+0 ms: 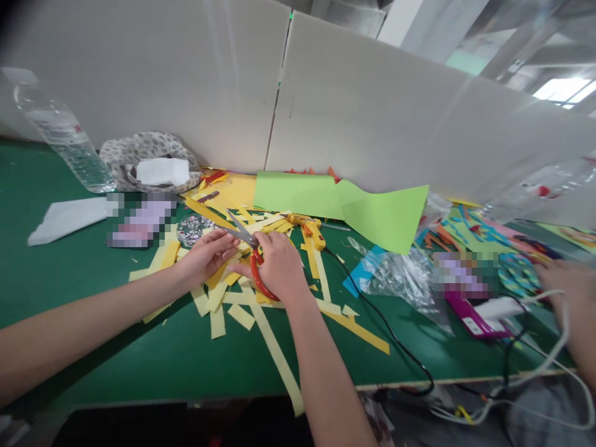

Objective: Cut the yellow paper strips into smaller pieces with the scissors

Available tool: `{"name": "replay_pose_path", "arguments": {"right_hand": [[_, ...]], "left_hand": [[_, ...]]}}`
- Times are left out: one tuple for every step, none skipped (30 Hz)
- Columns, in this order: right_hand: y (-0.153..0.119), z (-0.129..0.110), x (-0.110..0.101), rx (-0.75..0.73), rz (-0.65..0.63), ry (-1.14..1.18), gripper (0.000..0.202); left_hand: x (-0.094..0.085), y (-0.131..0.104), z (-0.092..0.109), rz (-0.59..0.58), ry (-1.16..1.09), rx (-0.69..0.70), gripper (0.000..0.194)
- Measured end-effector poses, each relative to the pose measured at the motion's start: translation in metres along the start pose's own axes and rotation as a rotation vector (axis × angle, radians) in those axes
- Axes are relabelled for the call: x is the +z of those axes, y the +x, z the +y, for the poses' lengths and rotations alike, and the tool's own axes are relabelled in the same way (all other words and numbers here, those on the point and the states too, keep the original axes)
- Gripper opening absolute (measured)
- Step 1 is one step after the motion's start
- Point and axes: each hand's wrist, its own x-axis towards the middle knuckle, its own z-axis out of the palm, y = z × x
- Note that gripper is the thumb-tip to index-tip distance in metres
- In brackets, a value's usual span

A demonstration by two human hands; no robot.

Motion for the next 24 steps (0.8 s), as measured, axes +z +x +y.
{"name": "replay_pose_path", "arguments": {"right_hand": [[0.0001, -0.0001, -0.0001, -0.003, -0.004, 0.000, 0.051], [0.0001, -0.0001, -0.0002, -0.004, -0.008, -0.001, 0.051], [0.0002, 0.0001, -0.0002, -0.005, -0.009, -0.002, 0.051], [0.0003, 0.0004, 0.0000, -0.005, -0.010, -0.004, 0.051], [0.0004, 0.0007, 0.0003, -0.005, -0.009, -0.004, 0.051], [0.0004, 0.0011, 0.0006, -0.006, -0.008, -0.004, 0.051], [0.0004, 0.0014, 0.0008, -0.007, -0.009, -0.003, 0.052], [0.0004, 0.0016, 0.0009, -0.008, -0.009, -0.003, 0.052], [0.0003, 0.0015, 0.0009, -0.009, -0.010, -0.003, 0.052], [0.0002, 0.0014, 0.0008, -0.008, -0.010, -0.005, 0.052], [0.0001, 0.0010, 0.0004, -0.008, -0.010, -0.008, 0.052], [0.0001, 0.0005, -0.0001, -0.007, -0.011, -0.011, 0.051], [0.0000, 0.0000, -0.0006, -0.007, -0.012, -0.014, 0.051], [0.0001, -0.0005, -0.0011, -0.006, -0.014, -0.016, 0.050], [0.0001, -0.0010, -0.0017, -0.006, -0.017, -0.019, 0.050], [0.0001, -0.0014, -0.0021, -0.005, -0.019, -0.024, 0.050], [0.0001, -0.0017, -0.0025, -0.004, -0.022, -0.030, 0.050], [0.0001, -0.0020, -0.0028, -0.003, -0.028, -0.038, 0.051], [0.0001, -0.0022, -0.0030, -0.003, -0.032, -0.044, 0.051], [0.0000, -0.0023, -0.0032, -0.002, -0.037, -0.048, 0.051], [-0.0001, -0.0024, -0.0033, -0.002, -0.041, -0.050, 0.051], [-0.0002, -0.0025, -0.0034, 0.000, -0.044, -0.051, 0.051], [-0.0003, -0.0025, -0.0034, 0.001, -0.046, -0.052, 0.051], [-0.0004, -0.0025, -0.0034, 0.002, -0.046, -0.051, 0.051]], "left_hand": [[-0.0001, 0.0003, -0.0003, -0.001, -0.009, -0.002, 0.010], [-0.0001, 0.0005, -0.0005, 0.000, -0.017, -0.003, 0.010], [-0.0001, 0.0007, -0.0008, -0.001, -0.022, -0.003, 0.011], [0.0001, 0.0008, -0.0010, -0.004, -0.021, -0.003, 0.011], [0.0002, 0.0009, -0.0013, -0.009, -0.015, 0.002, 0.010], [0.0003, 0.0010, -0.0015, -0.013, -0.009, 0.009, 0.010], [0.0003, 0.0011, -0.0018, -0.017, -0.003, 0.015, 0.010], [0.0001, 0.0012, -0.0019, -0.019, 0.002, 0.019, 0.010], [-0.0002, 0.0013, -0.0021, -0.019, 0.004, 0.018, 0.009], [-0.0006, 0.0014, -0.0022, -0.015, 0.004, 0.015, 0.009], [-0.0010, 0.0015, -0.0022, -0.010, 0.003, 0.012, 0.009], [-0.0014, 0.0016, -0.0022, -0.008, 0.004, 0.008, 0.009], [-0.0018, 0.0016, -0.0022, -0.006, 0.007, 0.008, 0.009], [-0.0020, 0.0015, -0.0021, -0.007, 0.010, 0.010, 0.009], [-0.0020, 0.0014, -0.0020, -0.009, 0.013, 0.012, 0.009], [-0.0019, 0.0012, -0.0018, -0.011, 0.015, 0.014, 0.009], [-0.0017, 0.0009, -0.0017, -0.014, 0.017, 0.013, 0.009], [-0.0014, 0.0006, -0.0015, -0.015, 0.018, 0.014, 0.010], [-0.0011, 0.0004, -0.0014, -0.016, 0.019, 0.016, 0.010], [-0.0008, 0.0002, -0.0012, -0.015, 0.018, 0.016, 0.010], [-0.0006, 0.0001, -0.0011, -0.013, 0.016, 0.017, 0.011], [-0.0004, 0.0001, -0.0011, -0.012, 0.012, 0.016, 0.011], [-0.0002, 0.0001, -0.0011, -0.011, 0.006, 0.016, 0.011], [0.0000, 0.0001, -0.0011, -0.010, -0.001, 0.016, 0.010]]}}
